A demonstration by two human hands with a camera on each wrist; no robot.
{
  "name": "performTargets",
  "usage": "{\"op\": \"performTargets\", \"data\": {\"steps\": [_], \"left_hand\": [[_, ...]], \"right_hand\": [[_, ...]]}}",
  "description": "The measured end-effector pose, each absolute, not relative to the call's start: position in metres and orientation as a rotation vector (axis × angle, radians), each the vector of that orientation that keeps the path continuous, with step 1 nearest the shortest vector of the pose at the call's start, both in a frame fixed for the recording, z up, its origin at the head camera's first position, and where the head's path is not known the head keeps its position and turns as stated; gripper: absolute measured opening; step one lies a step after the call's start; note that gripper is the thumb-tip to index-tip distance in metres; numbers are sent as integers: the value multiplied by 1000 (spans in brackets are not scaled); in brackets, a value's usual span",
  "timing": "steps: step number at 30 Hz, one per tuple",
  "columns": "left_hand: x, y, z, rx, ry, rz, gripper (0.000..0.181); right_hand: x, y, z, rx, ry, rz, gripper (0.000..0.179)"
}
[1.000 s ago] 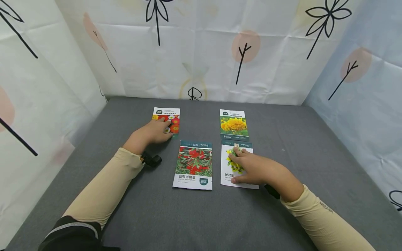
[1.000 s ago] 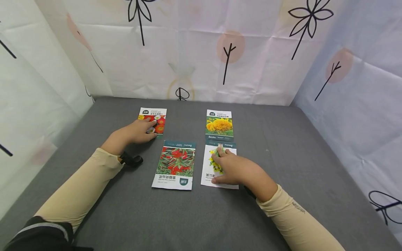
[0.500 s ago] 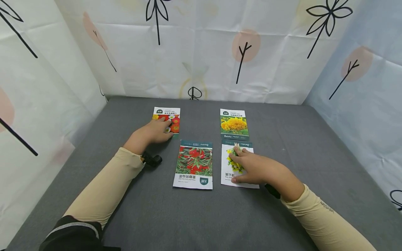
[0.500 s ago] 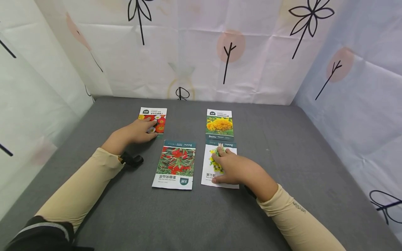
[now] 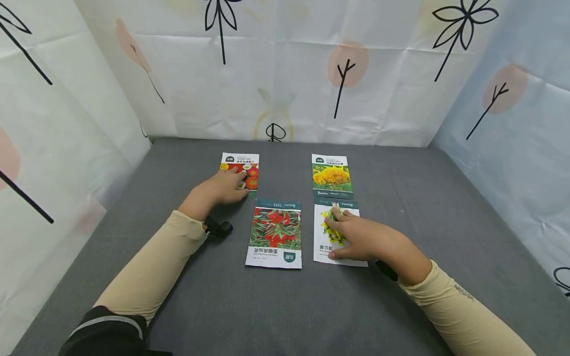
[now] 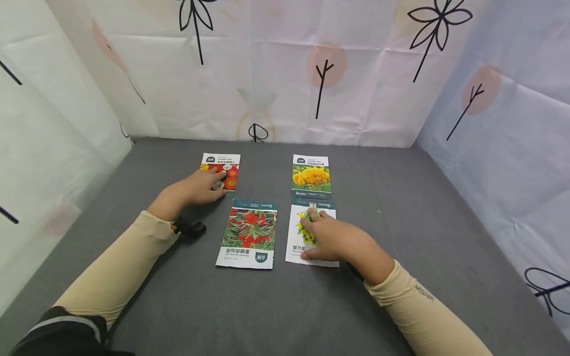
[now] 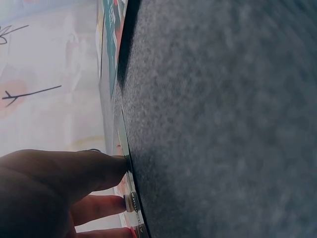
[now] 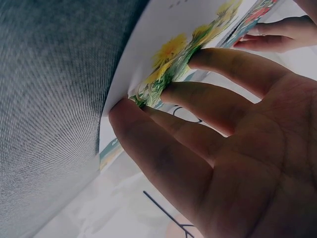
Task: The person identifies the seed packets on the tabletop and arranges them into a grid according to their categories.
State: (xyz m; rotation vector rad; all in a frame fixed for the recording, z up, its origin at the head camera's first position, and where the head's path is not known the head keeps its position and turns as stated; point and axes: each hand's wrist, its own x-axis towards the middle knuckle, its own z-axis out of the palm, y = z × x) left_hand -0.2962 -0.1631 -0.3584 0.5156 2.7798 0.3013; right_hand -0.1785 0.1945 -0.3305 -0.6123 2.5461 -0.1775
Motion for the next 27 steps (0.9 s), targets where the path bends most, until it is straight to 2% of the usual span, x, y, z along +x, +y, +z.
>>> {"op": "performTargets", "data": {"steps": [27], "left_hand": [[-303, -145, -361, 558, 2779, 294, 67]], "right_hand": [[-175, 188, -324, -594, 2546, -165, 93]]}}
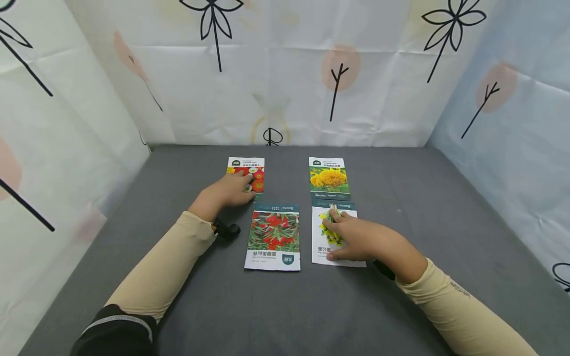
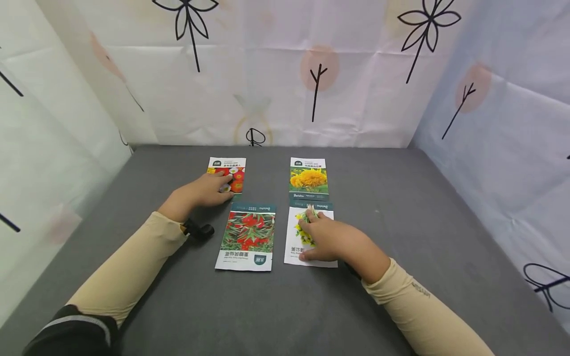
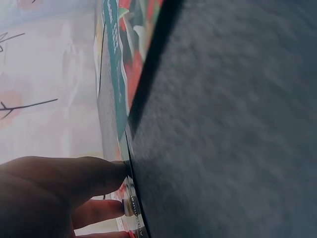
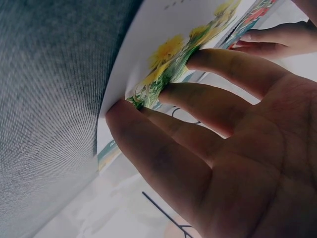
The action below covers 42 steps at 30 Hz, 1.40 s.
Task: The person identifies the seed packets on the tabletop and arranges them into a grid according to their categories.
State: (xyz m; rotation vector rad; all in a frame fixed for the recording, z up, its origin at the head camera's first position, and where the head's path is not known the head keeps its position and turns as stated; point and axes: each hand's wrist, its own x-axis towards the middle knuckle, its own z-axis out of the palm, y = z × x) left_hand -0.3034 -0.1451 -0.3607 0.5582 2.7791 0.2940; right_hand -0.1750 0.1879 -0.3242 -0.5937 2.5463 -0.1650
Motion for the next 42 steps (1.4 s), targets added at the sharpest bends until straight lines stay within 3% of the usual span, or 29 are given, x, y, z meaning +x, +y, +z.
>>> {"op": "performTargets", "data": {"steps": [42], "left_hand": [[-319, -76, -361, 596, 2731, 221, 66]], "right_hand": [[-179, 190, -329, -569, 2537, -182, 93]]}}
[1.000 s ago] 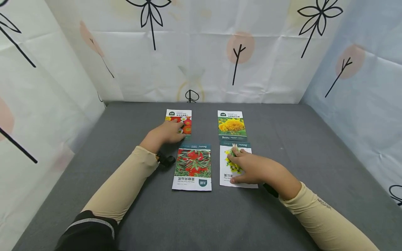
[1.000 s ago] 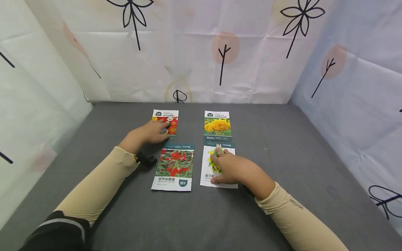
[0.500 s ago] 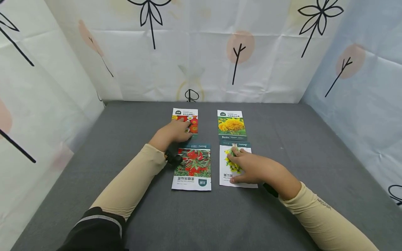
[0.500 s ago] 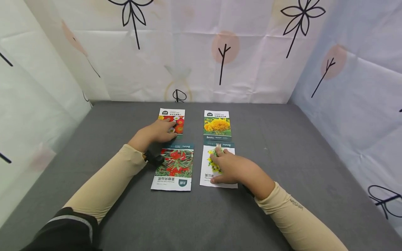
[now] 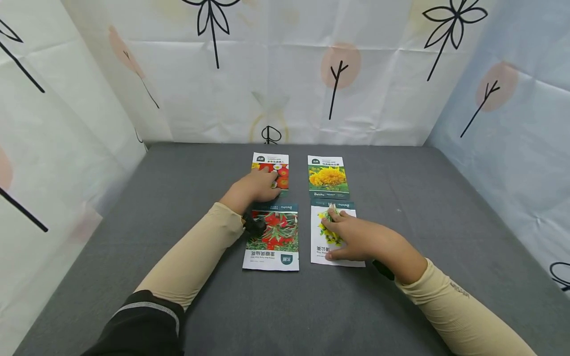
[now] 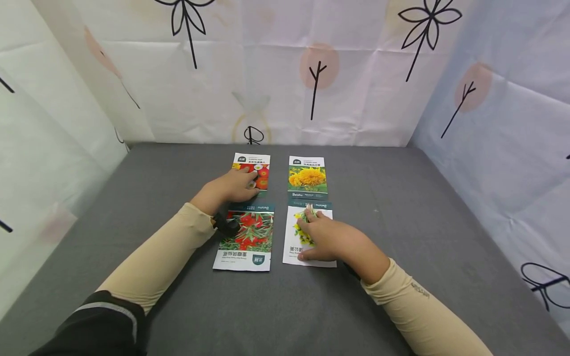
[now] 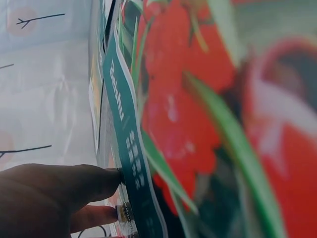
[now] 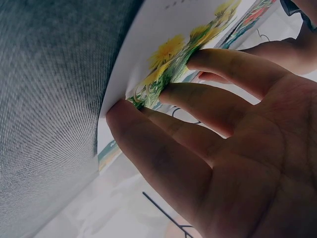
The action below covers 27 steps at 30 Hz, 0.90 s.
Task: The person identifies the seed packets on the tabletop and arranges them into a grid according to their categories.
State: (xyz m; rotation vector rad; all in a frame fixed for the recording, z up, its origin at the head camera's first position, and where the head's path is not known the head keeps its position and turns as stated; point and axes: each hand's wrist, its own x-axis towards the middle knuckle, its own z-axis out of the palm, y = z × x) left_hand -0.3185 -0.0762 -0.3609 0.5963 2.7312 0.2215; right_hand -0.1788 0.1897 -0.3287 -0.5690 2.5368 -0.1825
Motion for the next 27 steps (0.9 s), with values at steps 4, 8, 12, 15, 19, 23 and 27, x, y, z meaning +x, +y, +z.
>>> {"op": "performTargets", "data": {"steps": [4, 8, 12, 15, 19, 23, 27], "left_hand": [[-320, -71, -363, 607, 2730, 222, 65], [-320, -67, -361, 631, 2730, 223, 64], [-317, -64, -358, 644, 2725, 241, 62], [-316, -62, -357, 658, 2719, 248, 61], [-315, -58, -357, 669, 2723, 245, 62], [-315, -56, -358, 659, 2731, 247, 63], [-316, -54, -360, 646, 2737, 259, 64]], "right_hand": [[-179, 190, -328, -573, 2541, -184, 93], [-179, 190, -329, -596, 2545, -183, 92], [-178, 191, -329, -628, 2551, -180, 92], [-178, 191, -328, -629, 2550, -183, 92], [-178, 191, -328, -624, 2550, -187, 92], [-178, 191, -329, -617, 2551, -190, 92], [-178, 191, -329, -609, 2549, -192, 92]]}}
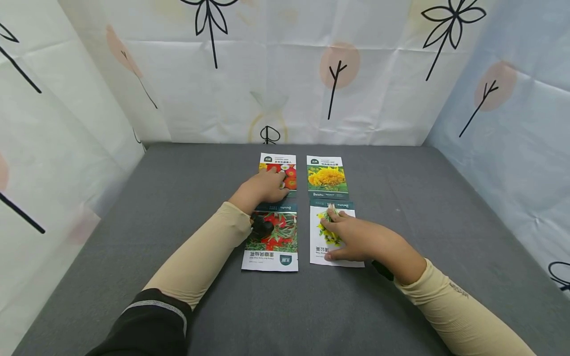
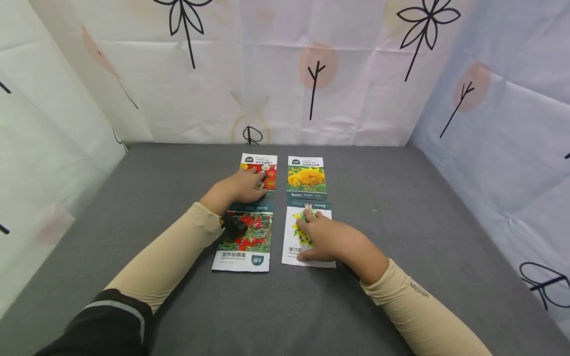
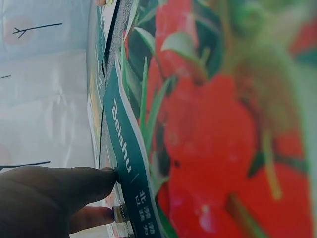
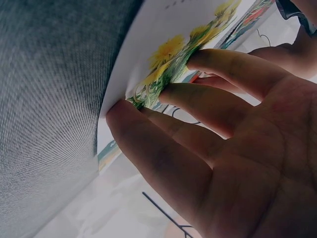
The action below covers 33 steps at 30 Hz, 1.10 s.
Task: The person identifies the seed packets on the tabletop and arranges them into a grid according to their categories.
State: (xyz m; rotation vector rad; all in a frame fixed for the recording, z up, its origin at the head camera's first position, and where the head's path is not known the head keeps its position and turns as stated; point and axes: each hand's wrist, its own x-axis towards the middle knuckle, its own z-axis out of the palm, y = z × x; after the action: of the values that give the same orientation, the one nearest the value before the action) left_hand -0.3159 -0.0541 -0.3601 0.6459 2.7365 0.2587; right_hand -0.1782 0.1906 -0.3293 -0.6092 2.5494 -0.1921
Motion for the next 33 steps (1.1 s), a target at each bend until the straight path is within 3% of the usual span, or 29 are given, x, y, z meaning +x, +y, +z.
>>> {"op": "performTargets", "data": {"steps": [21, 33], "left_hand": [[-319, -58, -367, 620, 2714, 282, 73], [-302, -79, -361, 783, 2826, 389, 61]], "right_hand": [[-173, 186, -328, -618, 2564, -180, 92], [-172, 188, -328, -658, 2616, -153, 88]]}}
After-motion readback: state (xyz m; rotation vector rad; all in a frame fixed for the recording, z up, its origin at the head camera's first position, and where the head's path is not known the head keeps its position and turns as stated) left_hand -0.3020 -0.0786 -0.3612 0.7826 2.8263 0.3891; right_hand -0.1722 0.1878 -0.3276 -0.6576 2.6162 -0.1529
